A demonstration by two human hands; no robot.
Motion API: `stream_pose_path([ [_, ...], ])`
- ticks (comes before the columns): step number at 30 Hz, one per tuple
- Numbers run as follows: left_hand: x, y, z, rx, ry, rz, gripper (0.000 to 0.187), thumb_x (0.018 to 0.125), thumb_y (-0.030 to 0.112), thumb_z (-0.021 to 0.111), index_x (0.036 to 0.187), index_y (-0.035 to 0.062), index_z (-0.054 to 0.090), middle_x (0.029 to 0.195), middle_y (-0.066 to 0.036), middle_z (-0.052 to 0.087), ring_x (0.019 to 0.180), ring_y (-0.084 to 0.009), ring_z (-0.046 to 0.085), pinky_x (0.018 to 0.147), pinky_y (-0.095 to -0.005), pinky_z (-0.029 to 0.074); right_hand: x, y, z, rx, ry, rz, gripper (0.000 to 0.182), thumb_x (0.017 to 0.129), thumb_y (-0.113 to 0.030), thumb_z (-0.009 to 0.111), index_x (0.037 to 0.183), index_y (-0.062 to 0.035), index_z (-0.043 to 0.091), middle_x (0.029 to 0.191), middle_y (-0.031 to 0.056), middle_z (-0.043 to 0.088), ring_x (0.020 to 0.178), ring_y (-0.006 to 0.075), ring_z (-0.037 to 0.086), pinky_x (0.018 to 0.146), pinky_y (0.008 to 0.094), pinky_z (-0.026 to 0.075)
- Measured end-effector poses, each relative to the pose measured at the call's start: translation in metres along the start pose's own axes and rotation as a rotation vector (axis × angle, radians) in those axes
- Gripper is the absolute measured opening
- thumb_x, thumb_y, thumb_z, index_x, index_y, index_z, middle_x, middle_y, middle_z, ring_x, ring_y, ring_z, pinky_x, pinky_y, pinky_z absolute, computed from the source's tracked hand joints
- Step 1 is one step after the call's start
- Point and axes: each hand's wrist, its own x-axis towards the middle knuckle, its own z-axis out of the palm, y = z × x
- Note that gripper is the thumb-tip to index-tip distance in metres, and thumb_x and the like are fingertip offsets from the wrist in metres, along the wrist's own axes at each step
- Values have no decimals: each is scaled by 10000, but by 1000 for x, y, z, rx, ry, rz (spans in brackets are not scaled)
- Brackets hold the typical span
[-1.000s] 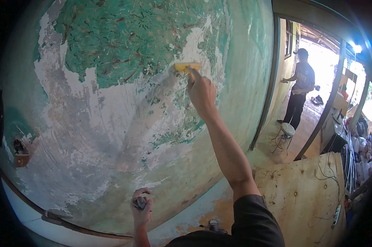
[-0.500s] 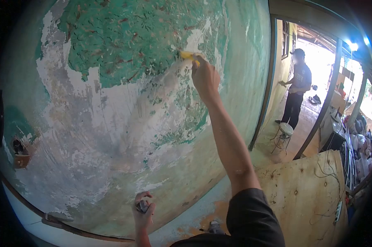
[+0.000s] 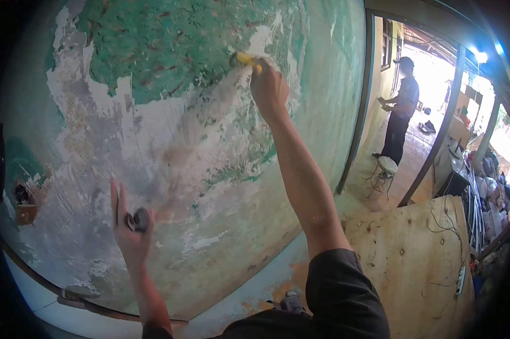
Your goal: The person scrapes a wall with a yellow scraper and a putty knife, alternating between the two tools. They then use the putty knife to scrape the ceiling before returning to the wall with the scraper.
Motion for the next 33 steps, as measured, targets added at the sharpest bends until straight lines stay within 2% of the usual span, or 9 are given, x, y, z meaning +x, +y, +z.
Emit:
stream_pose_path([
  [4, 10, -18, 13, -29, -61, -74, 751, 831, 199, 762, 1502, 46, 460, 1604, -192, 364, 1400, -359, 479, 1034, -395, 485, -22, -13, 1, 2, -75, -22, 306, 994, -264, 583, 1281, -181, 649, 830, 191, 714, 826, 405, 700, 702, 504, 530],
  [6, 11, -19, 33, 62, -88, 129, 822, 750, 142, 784, 1509, 116, 470, 1578, -86, 436, 817, -213, 703, 686, -278, 581, -17, -20, 3, 30, -35, -5, 305, 992, -269, 584, 1277, -185, 651, 826, 186, 713, 825, 406, 698, 703, 503, 531],
  [7, 10, -21, 44, -17, -128, 71, 888, 694, 124, 808, 1513, 149, 466, 1584, -36, 428, 897, -234, 716, 699, -302, 590, -16, -18, 1, 43, -32, -9, 304, 991, -263, 583, 1277, -185, 651, 822, 187, 712, 819, 409, 696, 702, 502, 532],
  [14, 13, -23, 74, 74, -168, 80, 986, 667, 107, 835, 1548, 174, 399, 1599, 13, 395, 1059, -262, 702, 738, -335, 602, -37, -30, 9, 73, -48, -24, 301, 980, -244, 600, 1271, -190, 657, 787, 184, 698, 762, 409, 689, 653, 504, 525],
  [16, 13, -22, 73, 115, -258, 15, 877, 785, 143, 775, 1564, 172, 374, 1613, 6, 371, 1139, -267, 670, 764, -327, 601, -34, -27, 4, 79, -54, -19, 297, 986, -238, 588, 1271, -193, 658, 762, 186, 689, 742, 412, 685, 640, 499, 522],
  [19, 15, -6, 71, 58, -322, -153, 887, 796, 153, 761, 1578, 177, 343, 1621, 9, 353, 1215, -282, 625, 812, -339, 600, -45, -25, 9, 102, -4, -44, 298, 985, -241, 594, 1274, -206, 658, 737, 181, 682, 721, 402, 684, 631, 489, 521],
  [22, 8, -15, 80, 71, -187, -33, 958, 716, 111, 786, 1571, 167, 356, 1618, -12, 354, 1076, -269, 692, 749, -366, 604, -90, -25, 20, 62, -64, -21, 311, 977, -266, 616, 1274, -187, 665, 755, 190, 677, 731, 398, 673, 646, 474, 511],
  [28, 6, -16, 95, 45, -103, 39, 916, 759, 157, 775, 1571, 156, 351, 1604, -41, 378, 1141, -311, 657, 796, -394, 601, -63, -18, -5, 98, -164, -47, 278, 979, -255, 620, 1237, -181, 692, 713, 172, 665, 669, 379, 654, 626, 457, 508],
  [33, 5, -7, 90, 112, -123, 13, 904, 762, 191, 787, 1562, 138, 368, 1613, -57, 363, 1189, -331, 626, 816, -399, 595, -133, -15, 26, 127, -27, -114, 265, 981, -267, 623, 1229, -216, 701, 666, 170, 642, 636, 382, 640, 595, 478, 494],
])
